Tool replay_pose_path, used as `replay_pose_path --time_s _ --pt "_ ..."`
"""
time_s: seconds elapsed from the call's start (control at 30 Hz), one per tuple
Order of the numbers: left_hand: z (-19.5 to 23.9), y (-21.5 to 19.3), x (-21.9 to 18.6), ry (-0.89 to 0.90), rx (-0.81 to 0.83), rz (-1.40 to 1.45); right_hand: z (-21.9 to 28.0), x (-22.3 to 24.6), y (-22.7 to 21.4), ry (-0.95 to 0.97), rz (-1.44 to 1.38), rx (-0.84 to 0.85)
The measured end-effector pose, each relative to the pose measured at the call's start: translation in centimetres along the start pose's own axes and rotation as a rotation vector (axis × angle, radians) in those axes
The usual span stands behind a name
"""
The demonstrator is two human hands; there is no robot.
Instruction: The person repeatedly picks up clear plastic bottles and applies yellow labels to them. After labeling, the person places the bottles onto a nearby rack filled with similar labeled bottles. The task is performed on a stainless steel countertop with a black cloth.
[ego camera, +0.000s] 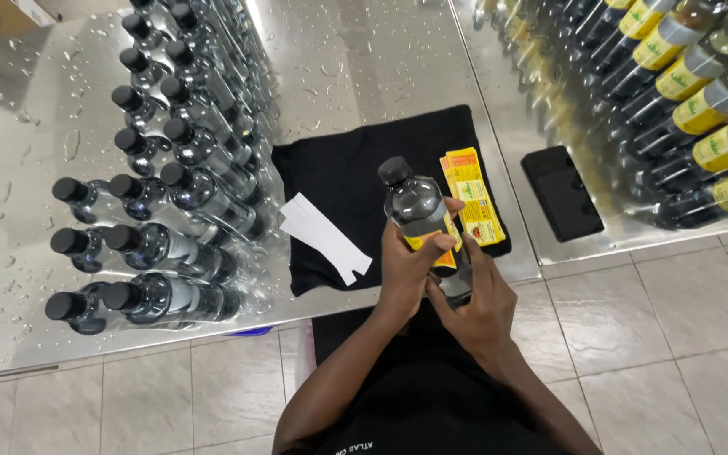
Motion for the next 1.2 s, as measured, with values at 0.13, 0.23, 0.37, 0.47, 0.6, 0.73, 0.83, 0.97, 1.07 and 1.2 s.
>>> replay_pose_path --time_s 0.13,0.23,0.37,0.47,0.6,0.73,0.83,0.97,1.07,1.2 --pt "1.1 0.2 0.3 -0.041 -0.018 -0.013 0.4 0.0 0.1 -0.044 0.103 -0.033" --pt "0.4 -0.1 0.0 -0.045 -0.013 0.006 -0.2 0.6 0.0 -0.073 0.137 -0.051" --pt "-0.6 0.4 -2.5 0.004 -0.01 0.064 -0.1 0.1 0.8 -0.116 0.182 -0.074" --pt "-0.5 0.5 -2.2 0.02 -0.043 0.077 -0.7 0.5 0.7 -0.12 0.187 -0.072" --pt "0.7 0.4 -1.3 -0.061 -0.07 0.014 0.8 -0.7 1.5 -0.112 0.224 -0.062" --pt "0.9 0.2 0.1 -0.126 -0.085 -0.013 1.5 -1.3 1.7 -0.088 0.206 -0.069" --pt "0.0 0.7 -1.7 -0.095 -0.12 -0.062 0.7 -0.4 1.3 -0.09 0.196 -0.075" --pt "0.0 1.4 -2.2 -0.106 -0.178 -0.128 1.2 -1.5 1.9 -0.09 0.228 -0.111" --pt "1.8 1.7 -0.5 -0.176 -0.159 -0.141 0.2 -0.6 1.4 0.001 0.176 -0.101" --pt "2.8 0.5 2.3 -0.228 -0.041 -0.137 -0.2 -0.9 0.1 0.264 -0.172 -0.037"
Point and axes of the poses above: each hand's wrist, its own z-axis away from the middle knuckle, its own y-axis out of the palm, x = y × z, the point moved 1 cm from there along -z, towards the middle knuckle, and after that the axes turned 5 degrees about -x, right-handed, at the moved point
